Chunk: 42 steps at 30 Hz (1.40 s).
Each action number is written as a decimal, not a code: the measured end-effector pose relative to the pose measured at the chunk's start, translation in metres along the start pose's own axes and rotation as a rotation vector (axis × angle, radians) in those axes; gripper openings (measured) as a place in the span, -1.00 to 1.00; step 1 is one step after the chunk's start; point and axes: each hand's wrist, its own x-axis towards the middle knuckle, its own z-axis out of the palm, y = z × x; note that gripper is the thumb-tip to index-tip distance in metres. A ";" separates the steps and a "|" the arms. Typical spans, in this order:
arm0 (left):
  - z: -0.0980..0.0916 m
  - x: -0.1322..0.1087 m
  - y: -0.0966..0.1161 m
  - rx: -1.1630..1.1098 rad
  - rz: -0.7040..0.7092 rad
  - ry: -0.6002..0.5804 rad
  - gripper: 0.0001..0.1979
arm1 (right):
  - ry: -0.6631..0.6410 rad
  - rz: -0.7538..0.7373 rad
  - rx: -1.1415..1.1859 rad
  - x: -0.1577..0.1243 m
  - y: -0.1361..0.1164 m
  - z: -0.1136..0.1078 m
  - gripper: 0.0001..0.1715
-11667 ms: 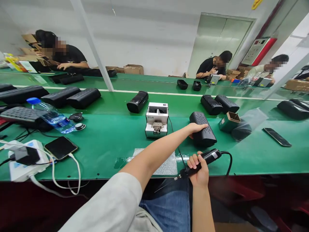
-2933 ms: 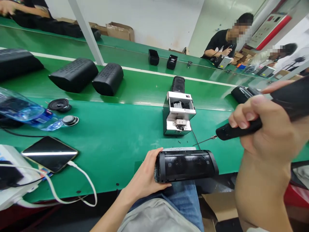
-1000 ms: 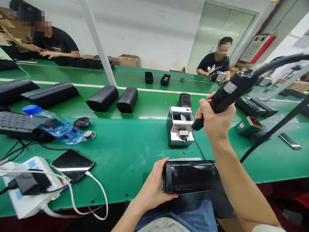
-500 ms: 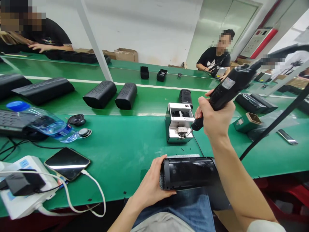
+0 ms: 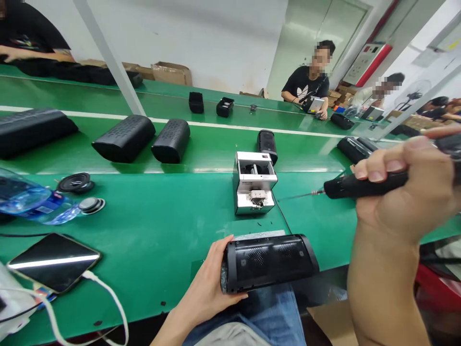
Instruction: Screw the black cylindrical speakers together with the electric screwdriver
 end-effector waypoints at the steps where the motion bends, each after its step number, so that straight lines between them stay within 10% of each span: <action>1: 0.000 0.000 0.000 -0.001 -0.005 -0.005 0.29 | 0.074 -0.078 0.066 0.002 0.009 0.005 -0.78; 6: 0.003 -0.001 -0.002 -0.014 -0.016 0.009 0.32 | 0.091 -0.180 0.106 0.006 0.059 0.039 -0.72; 14: 0.001 0.002 -0.001 -0.064 -0.006 -0.019 0.34 | -0.200 -0.033 0.059 -0.023 0.010 0.043 -0.76; 22: 0.001 0.002 0.000 -0.054 0.005 -0.030 0.31 | -0.373 0.116 -0.047 -0.055 0.045 0.062 -0.79; 42: -0.002 0.003 0.007 -0.033 0.001 -0.021 0.28 | -0.305 0.154 -0.032 -0.051 0.048 0.061 -0.75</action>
